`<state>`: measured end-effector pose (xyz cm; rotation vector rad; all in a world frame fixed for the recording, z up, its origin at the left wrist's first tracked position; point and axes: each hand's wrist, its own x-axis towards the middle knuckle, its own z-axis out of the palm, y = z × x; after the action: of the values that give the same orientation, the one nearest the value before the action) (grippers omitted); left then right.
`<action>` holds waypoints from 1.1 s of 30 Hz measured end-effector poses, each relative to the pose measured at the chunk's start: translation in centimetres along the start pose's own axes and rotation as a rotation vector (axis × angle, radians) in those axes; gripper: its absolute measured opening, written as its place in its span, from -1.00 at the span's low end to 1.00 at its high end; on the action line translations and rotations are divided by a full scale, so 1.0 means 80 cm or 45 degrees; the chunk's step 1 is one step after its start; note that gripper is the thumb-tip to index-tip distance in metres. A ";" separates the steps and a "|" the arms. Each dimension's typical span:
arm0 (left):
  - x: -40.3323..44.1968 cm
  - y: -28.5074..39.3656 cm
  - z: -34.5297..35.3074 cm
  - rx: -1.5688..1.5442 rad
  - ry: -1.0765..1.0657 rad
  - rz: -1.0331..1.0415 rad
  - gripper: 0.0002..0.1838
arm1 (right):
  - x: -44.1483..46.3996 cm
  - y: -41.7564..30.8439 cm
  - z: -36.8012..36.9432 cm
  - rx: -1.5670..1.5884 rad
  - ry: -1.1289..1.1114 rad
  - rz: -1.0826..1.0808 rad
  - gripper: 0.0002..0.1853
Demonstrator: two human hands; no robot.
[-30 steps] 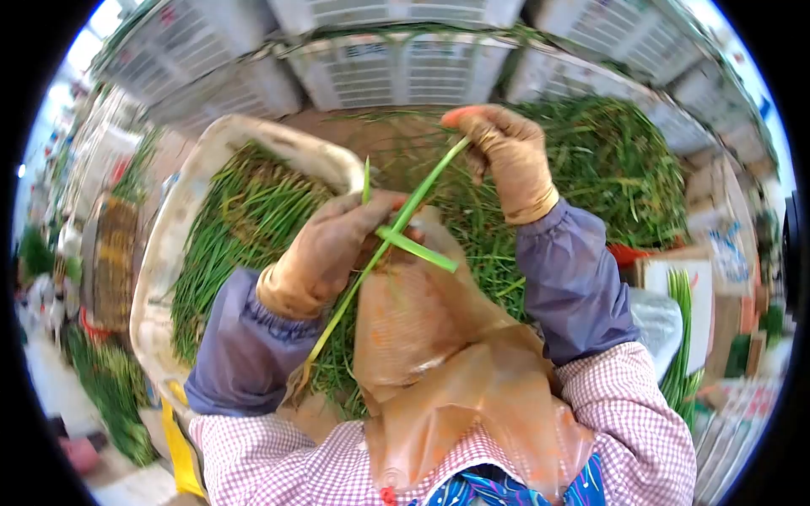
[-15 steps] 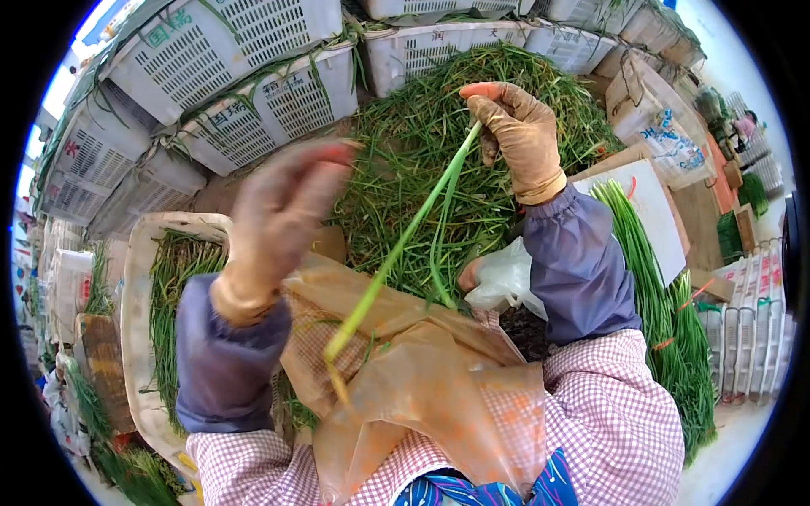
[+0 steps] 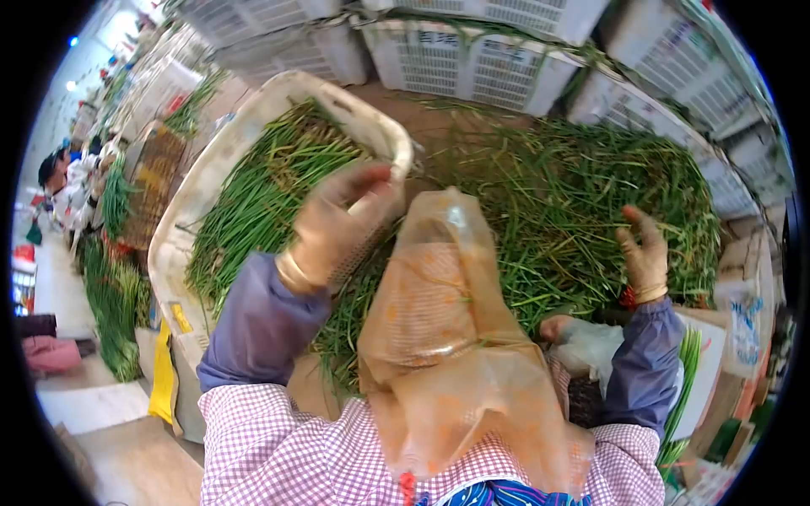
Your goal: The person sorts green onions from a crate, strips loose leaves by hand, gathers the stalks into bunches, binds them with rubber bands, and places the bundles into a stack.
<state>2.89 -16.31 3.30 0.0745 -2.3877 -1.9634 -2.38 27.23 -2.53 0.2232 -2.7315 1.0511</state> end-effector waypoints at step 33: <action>0.172 -0.248 -0.160 1.329 -0.330 -0.499 -0.25 | 0.047 -0.145 0.257 0.489 -0.676 0.212 -0.79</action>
<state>-9.81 -33.58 -13.60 0.3549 -3.4856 -0.5806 -6.38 4.53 -9.04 0.3868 -3.0049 1.7879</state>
